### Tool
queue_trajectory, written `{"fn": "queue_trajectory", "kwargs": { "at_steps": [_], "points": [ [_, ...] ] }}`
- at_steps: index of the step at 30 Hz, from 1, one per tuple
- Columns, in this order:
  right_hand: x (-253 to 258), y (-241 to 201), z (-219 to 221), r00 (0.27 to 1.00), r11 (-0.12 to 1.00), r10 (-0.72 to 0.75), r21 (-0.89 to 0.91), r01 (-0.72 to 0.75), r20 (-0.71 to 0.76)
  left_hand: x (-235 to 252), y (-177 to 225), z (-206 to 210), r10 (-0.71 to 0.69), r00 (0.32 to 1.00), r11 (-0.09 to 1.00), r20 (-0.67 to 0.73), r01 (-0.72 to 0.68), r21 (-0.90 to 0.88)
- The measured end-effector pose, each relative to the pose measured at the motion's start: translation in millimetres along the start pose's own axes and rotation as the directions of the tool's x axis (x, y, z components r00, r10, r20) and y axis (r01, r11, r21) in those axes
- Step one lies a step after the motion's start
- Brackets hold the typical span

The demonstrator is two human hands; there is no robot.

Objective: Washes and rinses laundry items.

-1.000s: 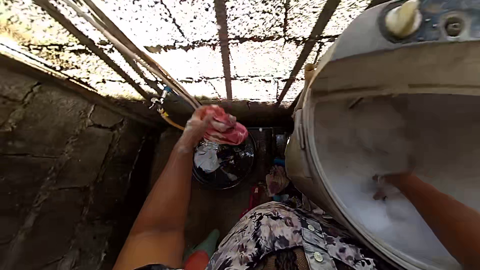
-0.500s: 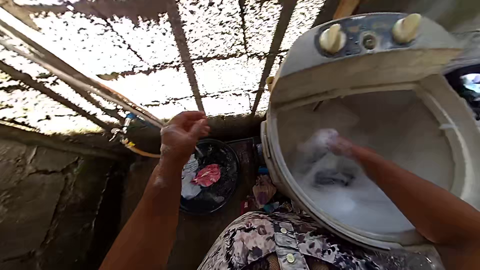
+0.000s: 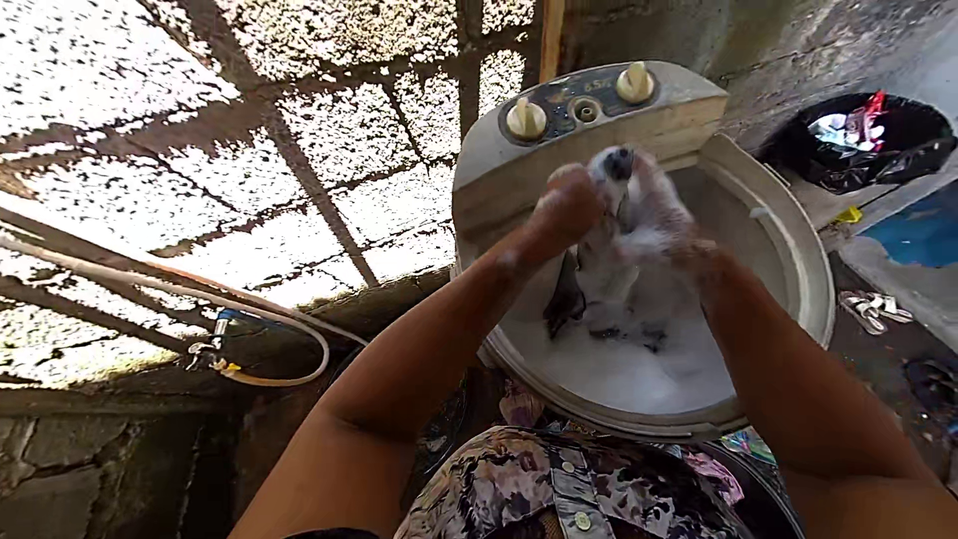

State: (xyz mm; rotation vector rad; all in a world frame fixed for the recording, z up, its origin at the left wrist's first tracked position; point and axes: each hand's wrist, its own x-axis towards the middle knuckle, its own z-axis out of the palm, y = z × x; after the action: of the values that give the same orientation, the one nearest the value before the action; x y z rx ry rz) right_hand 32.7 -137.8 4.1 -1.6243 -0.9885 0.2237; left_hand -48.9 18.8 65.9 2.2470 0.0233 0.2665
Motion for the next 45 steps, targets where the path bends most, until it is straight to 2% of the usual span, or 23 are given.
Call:
{"fn": "queue_trajectory", "kwargs": {
  "at_steps": [2, 4, 5, 7, 9, 11, 13, 15, 16, 17, 19, 21, 22, 23, 25, 28, 31, 33, 36, 38, 41, 43, 45],
  "points": [
    [-21, 35, -1, 0.984, 0.988, 0.152, -0.011, -0.151, 0.098, -2, 22, -7, 0.050, 0.995, 0.991, -0.086, -0.060, -0.117],
    [-30, 76, 4, 0.957, 0.972, 0.228, 0.016, -0.235, 0.179, -4, 44, -13, 0.054, 0.981, 0.955, -0.184, -0.105, -0.278],
    [-33, 85, 8, 0.939, 0.960, 0.259, 0.046, -0.276, 0.226, -5, 52, -17, 0.062, 0.966, 0.920, -0.252, -0.153, -0.361],
    [-37, 91, 18, 0.935, 0.958, 0.279, 0.006, -0.287, 0.218, -6, 64, -25, 0.057, 0.928, 0.828, -0.368, -0.250, -0.502],
    [-31, 78, 20, 0.917, 0.941, 0.338, -0.094, -0.325, 0.213, -9, 66, -34, 0.039, 0.889, 0.790, -0.456, -0.306, -0.531],
    [-21, 79, 16, 0.920, 0.939, 0.343, -0.087, -0.332, 0.190, -10, 51, -43, 0.086, 0.878, 0.863, -0.471, -0.302, -0.406],
    [-12, 81, 5, 0.925, 0.934, 0.355, -0.014, -0.356, 0.139, -12, 22, -51, 0.100, 0.922, 0.970, -0.374, -0.174, -0.172],
    [-6, 50, -2, 0.920, 0.915, 0.392, 0.095, -0.392, 0.017, -14, -2, -47, -0.070, 0.980, 0.997, -0.186, 0.072, 0.001],
    [-5, 32, -3, 0.917, 0.905, 0.397, 0.189, -0.382, -0.043, -16, -10, -39, -0.181, 0.980, 0.983, -0.087, 0.183, 0.017],
    [-4, 19, -2, 0.915, 0.891, 0.390, 0.292, -0.347, -0.104, -19, -19, -28, -0.289, 0.957, 0.956, 0.025, 0.290, -0.036],
    [-5, 6, 1, 0.924, 0.865, 0.339, 0.444, -0.233, -0.176, -26, -42, 0, -0.388, 0.894, 0.836, 0.224, 0.444, -0.323],
    [-10, 2, 3, 0.953, 0.858, 0.248, 0.496, -0.133, -0.174, -23, -59, 28, -0.404, 0.841, 0.584, 0.360, 0.540, -0.606],
    [-13, -1, 3, 0.968, 0.851, 0.207, 0.514, -0.107, -0.140, -21, -62, 38, -0.405, 0.833, 0.460, 0.377, 0.542, -0.703],
    [-16, -4, 3, 0.981, 0.837, 0.171, 0.539, -0.096, -0.091, -20, -63, 46, -0.391, 0.845, 0.372, 0.364, 0.506, -0.778],
    [-22, -8, 1, 0.995, 0.812, 0.096, 0.580, -0.071, -0.013, -19, -65, 55, -0.340, 0.900, 0.286, 0.274, 0.377, -0.881],
    [-34, 2, 1, 0.995, 0.756, 0.076, 0.655, -0.012, -0.069, -19, -66, 58, -0.271, 0.935, 0.199, 0.230, 0.288, -0.937],
    [-34, 17, -7, 0.970, 0.730, 0.169, 0.683, -0.004, -0.174, -18, -62, 56, -0.227, 0.949, 0.189, 0.218, 0.263, -0.946],
    [-31, 18, -14, 0.934, 0.783, 0.218, 0.623, 0.006, -0.283, -16, -57, 54, -0.206, 0.966, 0.219, 0.156, 0.201, -0.955],
    [-22, 17, -11, 0.900, 0.844, 0.127, 0.523, 0.123, -0.418, -11, -45, 50, -0.217, 0.975, 0.290, 0.047, 0.110, -0.951],
    [-19, 31, -14, 0.894, 0.840, 0.171, 0.536, 0.087, -0.414, -6, -40, 50, -0.197, 0.979, 0.252, 0.048, 0.098, -0.963],
    [-28, 54, -24, 0.921, 0.768, 0.275, 0.640, -0.038, -0.275, 8, -34, 55, -0.072, 0.997, 0.180, 0.010, 0.023, -0.983],
    [-33, 48, -21, 0.908, 0.768, 0.228, 0.638, 0.054, -0.352, 15, -37, 60, -0.008, 1.000, 0.172, 0.009, 0.010, -0.985],
    [-35, 34, -17, 0.885, 0.763, 0.152, 0.621, 0.178, -0.441, 16, -43, 65, -0.041, 0.998, 0.235, 0.041, 0.050, -0.971]
  ]
}}
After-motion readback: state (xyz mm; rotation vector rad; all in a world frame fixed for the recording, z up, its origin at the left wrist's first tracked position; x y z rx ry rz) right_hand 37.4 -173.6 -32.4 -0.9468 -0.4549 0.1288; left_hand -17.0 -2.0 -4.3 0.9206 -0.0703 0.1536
